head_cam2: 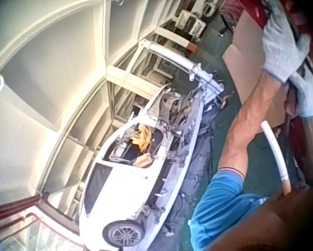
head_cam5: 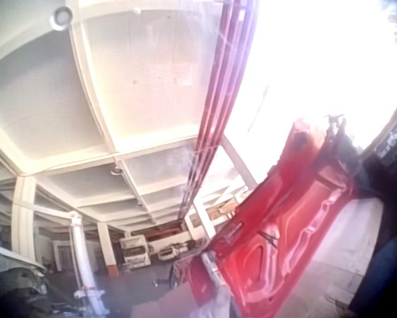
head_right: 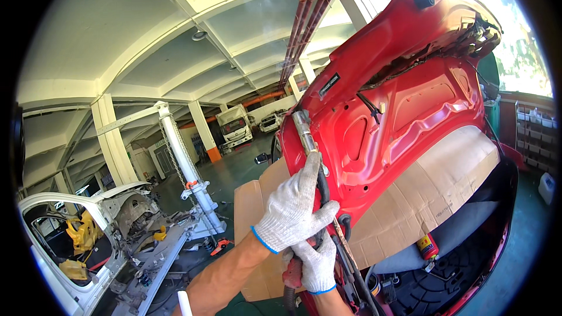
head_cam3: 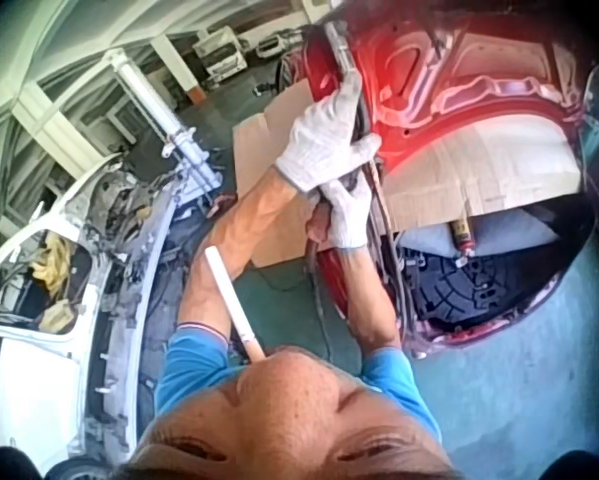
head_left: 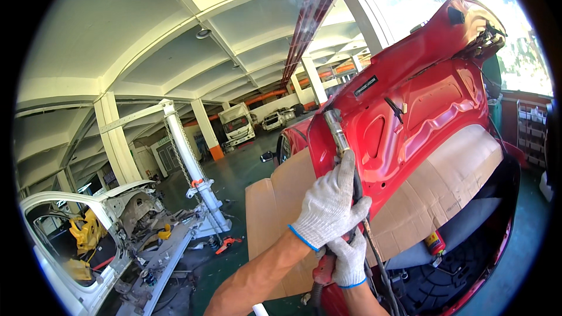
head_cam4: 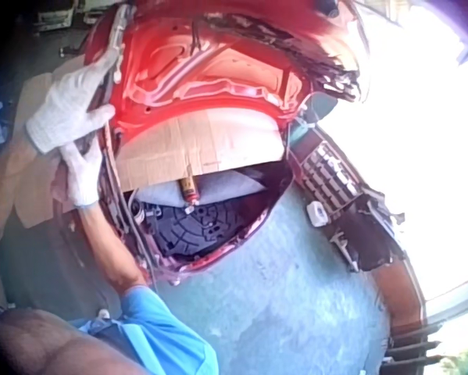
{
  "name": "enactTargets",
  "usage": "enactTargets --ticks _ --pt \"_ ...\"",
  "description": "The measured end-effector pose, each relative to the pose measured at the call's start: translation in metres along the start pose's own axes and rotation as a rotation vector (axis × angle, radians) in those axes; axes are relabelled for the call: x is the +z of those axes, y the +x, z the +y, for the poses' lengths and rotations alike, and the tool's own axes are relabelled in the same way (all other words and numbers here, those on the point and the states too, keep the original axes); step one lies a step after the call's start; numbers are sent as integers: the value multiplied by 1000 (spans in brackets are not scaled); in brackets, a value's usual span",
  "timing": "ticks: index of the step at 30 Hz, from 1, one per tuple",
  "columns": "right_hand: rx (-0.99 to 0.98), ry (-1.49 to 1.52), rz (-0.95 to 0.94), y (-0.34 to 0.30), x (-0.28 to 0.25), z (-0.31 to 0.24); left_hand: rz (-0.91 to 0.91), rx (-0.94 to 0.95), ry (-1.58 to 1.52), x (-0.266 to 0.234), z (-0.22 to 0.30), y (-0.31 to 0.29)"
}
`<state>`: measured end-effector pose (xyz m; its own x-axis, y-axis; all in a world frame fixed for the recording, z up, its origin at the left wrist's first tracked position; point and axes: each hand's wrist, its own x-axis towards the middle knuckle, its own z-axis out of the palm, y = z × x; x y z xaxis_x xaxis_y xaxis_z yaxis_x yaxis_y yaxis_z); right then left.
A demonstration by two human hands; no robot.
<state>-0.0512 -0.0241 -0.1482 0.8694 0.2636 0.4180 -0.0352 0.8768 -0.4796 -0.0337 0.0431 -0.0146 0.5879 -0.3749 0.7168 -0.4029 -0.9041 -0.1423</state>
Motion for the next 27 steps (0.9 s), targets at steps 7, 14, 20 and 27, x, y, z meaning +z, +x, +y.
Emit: enactTargets --ticks 7,14,20,27 --pt "-18 -12 47 -2 11 5 -9 47 -49 -4 -9 -2" --pt "-28 -43 50 -3 17 5 -47 39 -80 -11 -11 -1" --pt "-30 -34 62 -4 22 5 -41 86 67 -18 -11 -3" --pt "-35 -41 90 -5 26 6 -96 -21 -24 -16 -7 -2"
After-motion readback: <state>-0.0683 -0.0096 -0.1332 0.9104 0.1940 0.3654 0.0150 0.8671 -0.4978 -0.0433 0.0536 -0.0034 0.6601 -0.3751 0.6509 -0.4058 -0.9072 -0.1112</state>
